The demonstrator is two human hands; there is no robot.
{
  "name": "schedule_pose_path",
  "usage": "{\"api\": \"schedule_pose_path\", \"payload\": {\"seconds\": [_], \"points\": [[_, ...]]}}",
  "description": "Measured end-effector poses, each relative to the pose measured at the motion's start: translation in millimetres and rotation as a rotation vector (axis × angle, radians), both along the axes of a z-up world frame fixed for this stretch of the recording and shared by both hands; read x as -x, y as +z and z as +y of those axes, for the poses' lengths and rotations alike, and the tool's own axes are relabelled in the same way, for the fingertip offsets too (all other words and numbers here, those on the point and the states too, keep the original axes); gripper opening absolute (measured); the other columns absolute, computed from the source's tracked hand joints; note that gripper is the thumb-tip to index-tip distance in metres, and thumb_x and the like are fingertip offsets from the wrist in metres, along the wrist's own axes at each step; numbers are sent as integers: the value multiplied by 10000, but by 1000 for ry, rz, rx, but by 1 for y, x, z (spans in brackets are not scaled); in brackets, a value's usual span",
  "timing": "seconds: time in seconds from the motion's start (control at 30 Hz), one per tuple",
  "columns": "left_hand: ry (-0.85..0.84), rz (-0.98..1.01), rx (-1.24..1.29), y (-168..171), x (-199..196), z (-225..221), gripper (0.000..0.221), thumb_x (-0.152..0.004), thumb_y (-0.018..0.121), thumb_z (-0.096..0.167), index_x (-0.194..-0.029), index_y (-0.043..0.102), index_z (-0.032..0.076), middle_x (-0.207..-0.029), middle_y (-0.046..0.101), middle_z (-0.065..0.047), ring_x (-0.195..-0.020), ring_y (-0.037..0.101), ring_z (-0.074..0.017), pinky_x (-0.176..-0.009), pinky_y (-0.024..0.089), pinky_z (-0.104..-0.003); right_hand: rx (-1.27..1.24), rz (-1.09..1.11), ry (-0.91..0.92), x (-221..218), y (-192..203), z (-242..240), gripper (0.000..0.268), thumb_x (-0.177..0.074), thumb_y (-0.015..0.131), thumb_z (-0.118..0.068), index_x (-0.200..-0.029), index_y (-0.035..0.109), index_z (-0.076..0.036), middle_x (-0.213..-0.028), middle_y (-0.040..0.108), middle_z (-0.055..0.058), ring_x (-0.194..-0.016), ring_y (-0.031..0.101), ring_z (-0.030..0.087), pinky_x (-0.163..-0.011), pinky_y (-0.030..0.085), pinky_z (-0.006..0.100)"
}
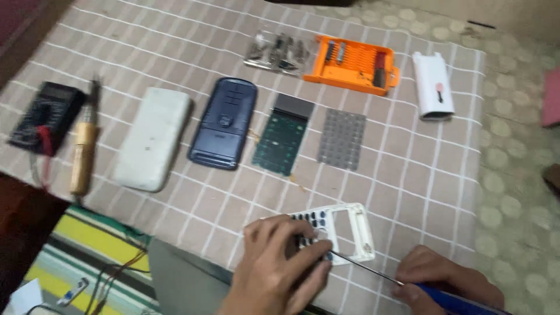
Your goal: A person is soldering electronic components on a circuit board and using a screwdriver to disassemble or adjust the device casing.
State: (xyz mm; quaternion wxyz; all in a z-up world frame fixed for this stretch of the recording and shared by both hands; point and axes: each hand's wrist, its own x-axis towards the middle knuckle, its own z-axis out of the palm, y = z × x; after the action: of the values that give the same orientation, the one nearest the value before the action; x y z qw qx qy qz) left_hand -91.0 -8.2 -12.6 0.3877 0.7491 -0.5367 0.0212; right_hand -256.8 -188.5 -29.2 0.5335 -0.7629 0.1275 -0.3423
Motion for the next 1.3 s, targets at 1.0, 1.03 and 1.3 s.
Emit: {"api": "schedule_pose_path", "payload": {"seconds": [1.0,1.03,1.3], "points": [[567,4,-3,-3,-96,15,175,-881,749,269,-1000,782,145,-1044,672,-73,-1052,563,-243,-948,398,-472,-105,74,-9,23,-27,-16,119,-870,662,-48,-817,755,4,-659,746,99,-664,732,156,-623,542,192],[639,76,-52,-5,-106,17,205,-897,735,308,-1018,797,154,-1069,674,-49,-1118,522,-248,-952,358,-482,-106,87,-37,20,-20,-12,144,-861,657,-19,-756,751,9,-632,728,92,-646,713,155,-619,516,191],[669,-108,-53,-19,-123,14,243,-963,692,266,-1156,788,152,-1181,648,-112,-1156,505,-315,-868,321,-492,-298,560,250,57,-91,-80,272,-824,763,-81,-839,1020,9,-795,917,129,-832,818,196,-756,591,287]]}}
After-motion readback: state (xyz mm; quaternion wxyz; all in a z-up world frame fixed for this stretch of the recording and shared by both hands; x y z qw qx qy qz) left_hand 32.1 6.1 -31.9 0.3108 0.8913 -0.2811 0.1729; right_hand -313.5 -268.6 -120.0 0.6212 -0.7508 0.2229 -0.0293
